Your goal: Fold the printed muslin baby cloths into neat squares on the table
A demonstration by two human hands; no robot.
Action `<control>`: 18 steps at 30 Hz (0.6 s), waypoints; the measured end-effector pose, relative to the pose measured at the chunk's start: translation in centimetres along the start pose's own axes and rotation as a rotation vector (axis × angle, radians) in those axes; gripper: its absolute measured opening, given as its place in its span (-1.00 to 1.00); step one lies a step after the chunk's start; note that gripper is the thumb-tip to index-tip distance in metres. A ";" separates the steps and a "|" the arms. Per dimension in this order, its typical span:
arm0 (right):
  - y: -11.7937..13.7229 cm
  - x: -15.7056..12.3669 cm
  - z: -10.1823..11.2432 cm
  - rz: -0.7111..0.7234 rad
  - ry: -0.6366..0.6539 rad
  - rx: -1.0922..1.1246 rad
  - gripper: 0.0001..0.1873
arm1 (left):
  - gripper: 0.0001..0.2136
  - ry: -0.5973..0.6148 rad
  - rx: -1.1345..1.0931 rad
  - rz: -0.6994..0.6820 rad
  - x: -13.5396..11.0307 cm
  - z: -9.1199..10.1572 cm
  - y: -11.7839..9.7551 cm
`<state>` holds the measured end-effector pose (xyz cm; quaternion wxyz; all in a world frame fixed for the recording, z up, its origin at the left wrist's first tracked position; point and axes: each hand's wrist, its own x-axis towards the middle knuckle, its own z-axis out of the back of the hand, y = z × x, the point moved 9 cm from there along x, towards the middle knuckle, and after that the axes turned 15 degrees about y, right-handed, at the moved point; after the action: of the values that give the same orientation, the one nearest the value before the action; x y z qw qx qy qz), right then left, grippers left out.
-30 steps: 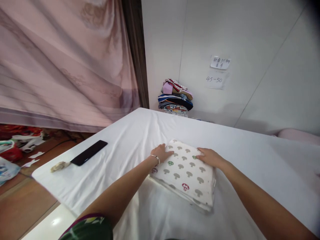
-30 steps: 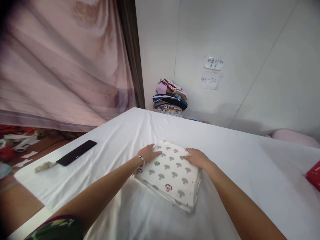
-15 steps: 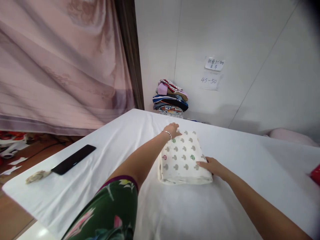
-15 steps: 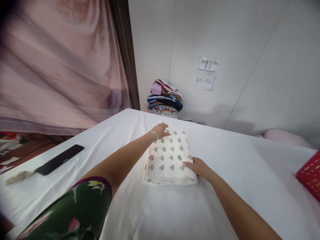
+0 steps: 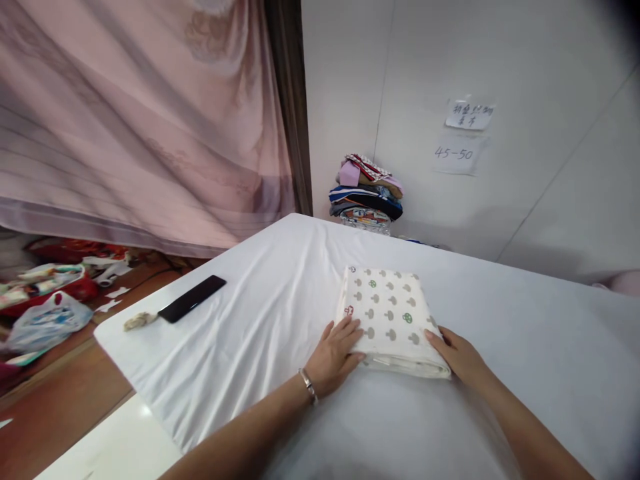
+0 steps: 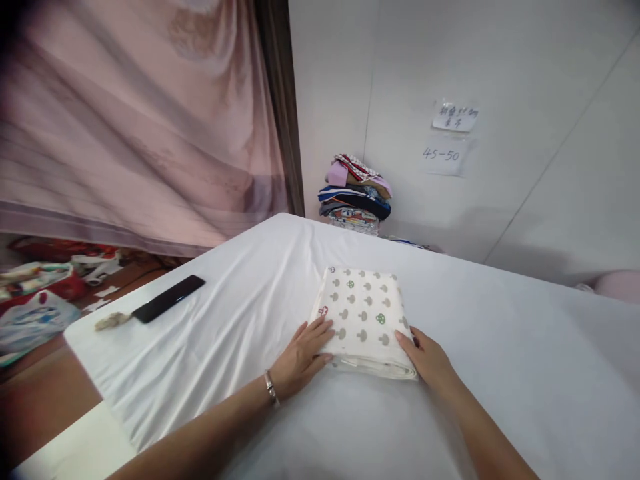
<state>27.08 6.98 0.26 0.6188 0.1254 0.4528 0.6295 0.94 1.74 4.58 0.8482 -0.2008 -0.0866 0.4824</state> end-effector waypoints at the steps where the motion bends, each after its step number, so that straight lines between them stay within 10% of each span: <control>1: -0.1 -0.3 0.0 0.005 -0.012 0.017 -0.40 | -0.66 -0.059 -0.056 0.010 -0.4 0.4 0.5; 6: -0.6 -2.3 1.4 0.009 -0.202 0.053 -0.35 | -0.80 -0.382 -0.344 0.178 -0.9 3.8 4.3; 18: 2.3 -1.4 2.0 0.008 -0.174 -0.222 -0.44 | -0.79 -0.172 -0.434 0.494 2.4 1.2 7.4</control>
<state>27.31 7.00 3.62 0.6634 0.1122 0.3245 0.6649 -4.05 7.47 2.39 0.6328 -0.3501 -0.2074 0.6587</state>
